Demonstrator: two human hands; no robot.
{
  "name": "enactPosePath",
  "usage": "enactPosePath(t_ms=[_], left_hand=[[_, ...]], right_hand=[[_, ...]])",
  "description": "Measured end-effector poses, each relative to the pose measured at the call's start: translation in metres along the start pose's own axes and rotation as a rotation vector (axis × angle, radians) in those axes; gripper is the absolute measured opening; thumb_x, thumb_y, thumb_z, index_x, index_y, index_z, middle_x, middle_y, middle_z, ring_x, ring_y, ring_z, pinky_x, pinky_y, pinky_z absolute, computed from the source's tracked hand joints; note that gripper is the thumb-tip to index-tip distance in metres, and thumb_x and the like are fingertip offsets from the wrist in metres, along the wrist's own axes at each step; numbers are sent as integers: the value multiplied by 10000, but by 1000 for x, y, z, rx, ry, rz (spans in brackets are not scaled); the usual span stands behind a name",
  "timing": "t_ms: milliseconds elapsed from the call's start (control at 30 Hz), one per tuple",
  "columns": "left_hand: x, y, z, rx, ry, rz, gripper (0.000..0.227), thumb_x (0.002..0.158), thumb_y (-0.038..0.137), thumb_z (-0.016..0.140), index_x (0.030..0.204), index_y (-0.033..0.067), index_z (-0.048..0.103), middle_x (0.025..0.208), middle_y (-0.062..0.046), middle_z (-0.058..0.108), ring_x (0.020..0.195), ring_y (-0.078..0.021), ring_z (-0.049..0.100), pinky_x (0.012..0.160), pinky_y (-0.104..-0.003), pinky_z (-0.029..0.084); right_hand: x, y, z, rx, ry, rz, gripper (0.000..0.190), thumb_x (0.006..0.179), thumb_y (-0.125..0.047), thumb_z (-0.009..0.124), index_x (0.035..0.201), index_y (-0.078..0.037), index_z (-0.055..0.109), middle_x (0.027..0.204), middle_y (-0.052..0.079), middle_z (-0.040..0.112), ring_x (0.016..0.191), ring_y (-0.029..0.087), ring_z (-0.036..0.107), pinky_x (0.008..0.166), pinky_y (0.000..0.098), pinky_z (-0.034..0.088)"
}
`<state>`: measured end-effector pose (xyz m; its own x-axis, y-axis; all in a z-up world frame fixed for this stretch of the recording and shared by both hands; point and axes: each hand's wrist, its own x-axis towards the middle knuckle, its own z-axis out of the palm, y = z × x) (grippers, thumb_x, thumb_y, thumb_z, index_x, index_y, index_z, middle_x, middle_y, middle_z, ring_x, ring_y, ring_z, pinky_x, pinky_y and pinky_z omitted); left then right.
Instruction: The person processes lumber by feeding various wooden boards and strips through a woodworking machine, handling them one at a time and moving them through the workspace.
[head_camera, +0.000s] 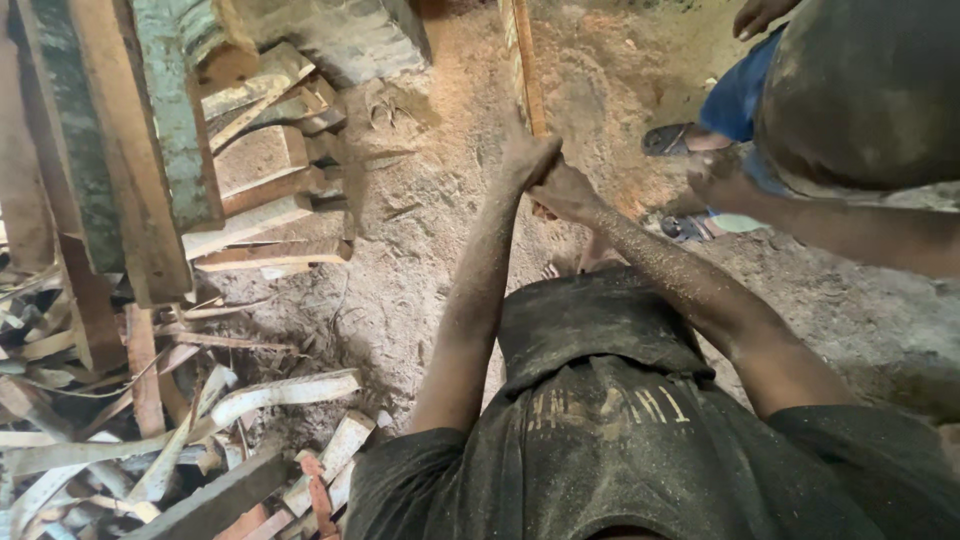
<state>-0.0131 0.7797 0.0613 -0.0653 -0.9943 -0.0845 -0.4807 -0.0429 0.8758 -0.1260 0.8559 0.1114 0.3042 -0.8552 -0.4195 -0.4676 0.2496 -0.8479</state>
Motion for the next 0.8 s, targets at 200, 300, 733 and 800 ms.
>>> enactPosePath(t_ms=[200, 300, 733, 800], left_hand=[[-46, 19, -4, -159, -95, -184, 1101, 740, 203, 677, 1611, -42, 51, 1325, -444, 557, 700, -233, 657, 599, -367, 591], [-64, 37, -11, -55, -116, -182, 1152, 691, 148, 719, 1556, -43, -17, 1432, -431, 386, 642, -227, 665, 536, -354, 602], [-139, -3, 6, -206, -115, -115, 1102, 715, 134, 646, 1572, -18, -31, 890, -180, 650, 632, -225, 678, 549, -343, 617], [-148, -25, 11, -139, -51, 46, 1085, 748, 133, 704, 1575, -29, 20, 990, -200, 642, 750, -244, 697, 644, -351, 634]], right_hand=[[-24, 22, 19, -26, 20, 9, 705, 934, -603, 637, 1239, 32, 601, 797, 65, 704, 644, 164, 705, 590, 319, 593], [-37, 20, 32, -114, 96, -111, 759, 969, -633, 566, 1351, 22, 523, 955, 123, 678, 637, 190, 678, 524, 363, 583], [-94, 67, 76, -176, 20, -95, 854, 913, -674, 539, 1421, 7, 451, 1070, 171, 712, 861, 264, 753, 719, 388, 645], [-99, 79, 87, -298, 15, -87, 829, 945, -693, 511, 1426, -17, 497, 1132, 181, 690, 910, 298, 740, 761, 400, 634]])
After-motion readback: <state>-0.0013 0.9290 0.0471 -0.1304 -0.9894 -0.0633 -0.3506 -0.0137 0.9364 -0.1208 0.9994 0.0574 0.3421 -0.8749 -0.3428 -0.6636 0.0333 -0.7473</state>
